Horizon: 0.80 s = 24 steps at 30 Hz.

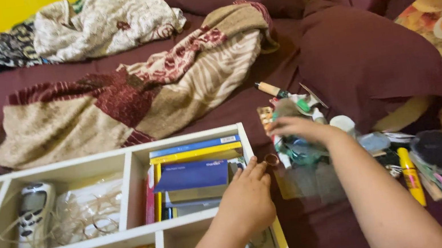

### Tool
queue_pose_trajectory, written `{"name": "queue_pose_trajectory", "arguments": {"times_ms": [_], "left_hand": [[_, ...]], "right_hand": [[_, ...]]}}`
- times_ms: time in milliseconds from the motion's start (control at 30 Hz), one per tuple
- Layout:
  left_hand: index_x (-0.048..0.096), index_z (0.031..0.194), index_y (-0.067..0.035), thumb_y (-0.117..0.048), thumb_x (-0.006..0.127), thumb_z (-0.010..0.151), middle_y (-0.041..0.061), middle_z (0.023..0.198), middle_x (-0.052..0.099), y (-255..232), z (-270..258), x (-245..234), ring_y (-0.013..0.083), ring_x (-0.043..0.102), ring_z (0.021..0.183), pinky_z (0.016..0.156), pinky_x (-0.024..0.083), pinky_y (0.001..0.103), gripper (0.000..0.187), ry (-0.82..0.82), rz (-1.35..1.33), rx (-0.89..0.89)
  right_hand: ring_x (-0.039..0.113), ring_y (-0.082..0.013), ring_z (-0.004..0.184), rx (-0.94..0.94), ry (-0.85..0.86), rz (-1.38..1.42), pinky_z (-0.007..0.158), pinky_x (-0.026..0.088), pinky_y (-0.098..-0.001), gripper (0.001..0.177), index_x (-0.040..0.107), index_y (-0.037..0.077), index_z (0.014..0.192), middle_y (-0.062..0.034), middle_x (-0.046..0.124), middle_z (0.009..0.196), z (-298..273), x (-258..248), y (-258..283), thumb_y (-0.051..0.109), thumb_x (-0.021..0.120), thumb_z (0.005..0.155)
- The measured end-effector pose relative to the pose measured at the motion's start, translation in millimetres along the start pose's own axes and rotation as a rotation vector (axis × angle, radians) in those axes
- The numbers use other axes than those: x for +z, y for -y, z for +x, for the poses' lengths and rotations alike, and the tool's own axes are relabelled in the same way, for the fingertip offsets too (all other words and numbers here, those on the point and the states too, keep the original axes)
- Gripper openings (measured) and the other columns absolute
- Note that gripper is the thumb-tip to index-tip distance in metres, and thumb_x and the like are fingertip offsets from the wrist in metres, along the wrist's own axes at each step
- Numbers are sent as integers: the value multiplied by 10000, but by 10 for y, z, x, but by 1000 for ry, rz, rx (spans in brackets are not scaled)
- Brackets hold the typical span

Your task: Organizing various small items into a multi-compartment drawer insert.

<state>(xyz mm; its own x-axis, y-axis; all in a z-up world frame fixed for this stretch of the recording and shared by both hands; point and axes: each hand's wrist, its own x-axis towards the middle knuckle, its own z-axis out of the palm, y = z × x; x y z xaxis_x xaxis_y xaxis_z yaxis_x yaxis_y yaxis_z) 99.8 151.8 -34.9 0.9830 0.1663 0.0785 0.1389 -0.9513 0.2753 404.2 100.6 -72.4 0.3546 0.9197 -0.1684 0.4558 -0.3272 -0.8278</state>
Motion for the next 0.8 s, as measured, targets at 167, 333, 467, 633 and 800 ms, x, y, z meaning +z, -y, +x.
{"name": "queue_pose_trajectory", "arguments": {"times_ms": [167,333,467,633,800], "left_hand": [[614,1274,39,-131,590,792,165,1556,427,14,-9,16,319,244,1530,1203,254,495,512,-23,-12,0],[640,1244,21,-140,598,783,144,1544,448,81,4,65,316,262,1518,1186,282,503,490,-45,-41,12],[679,1162,-7,-121,612,762,130,1431,540,33,-71,-65,333,394,1425,1123,379,483,421,-61,-37,51],[685,1119,-39,-126,619,805,155,1253,636,-147,-401,-745,358,610,1183,985,509,456,333,-35,-85,44],[686,1139,-41,-31,544,793,215,1150,695,-59,-917,-1307,401,667,1057,919,527,496,374,-288,-120,34]], "right_hand": [[661,-242,1170,-84,-245,16,1002,497,-389,461,704,117,1248,-97,711,1246,-273,-181,-518,376,655,869],[671,-297,1156,122,-14,-633,1011,525,-405,755,574,109,1380,-125,674,1274,-393,-129,-366,430,847,753],[598,-336,1229,164,50,-911,1038,490,-416,980,558,79,1370,-171,609,1321,-486,116,5,485,997,594],[598,-349,1234,176,-82,-962,1031,496,-442,950,587,80,1367,-198,601,1349,-541,199,161,429,1008,590],[684,-371,1121,35,-221,-790,984,531,-460,727,605,136,1403,-222,708,1234,-867,49,279,239,863,731]]}}
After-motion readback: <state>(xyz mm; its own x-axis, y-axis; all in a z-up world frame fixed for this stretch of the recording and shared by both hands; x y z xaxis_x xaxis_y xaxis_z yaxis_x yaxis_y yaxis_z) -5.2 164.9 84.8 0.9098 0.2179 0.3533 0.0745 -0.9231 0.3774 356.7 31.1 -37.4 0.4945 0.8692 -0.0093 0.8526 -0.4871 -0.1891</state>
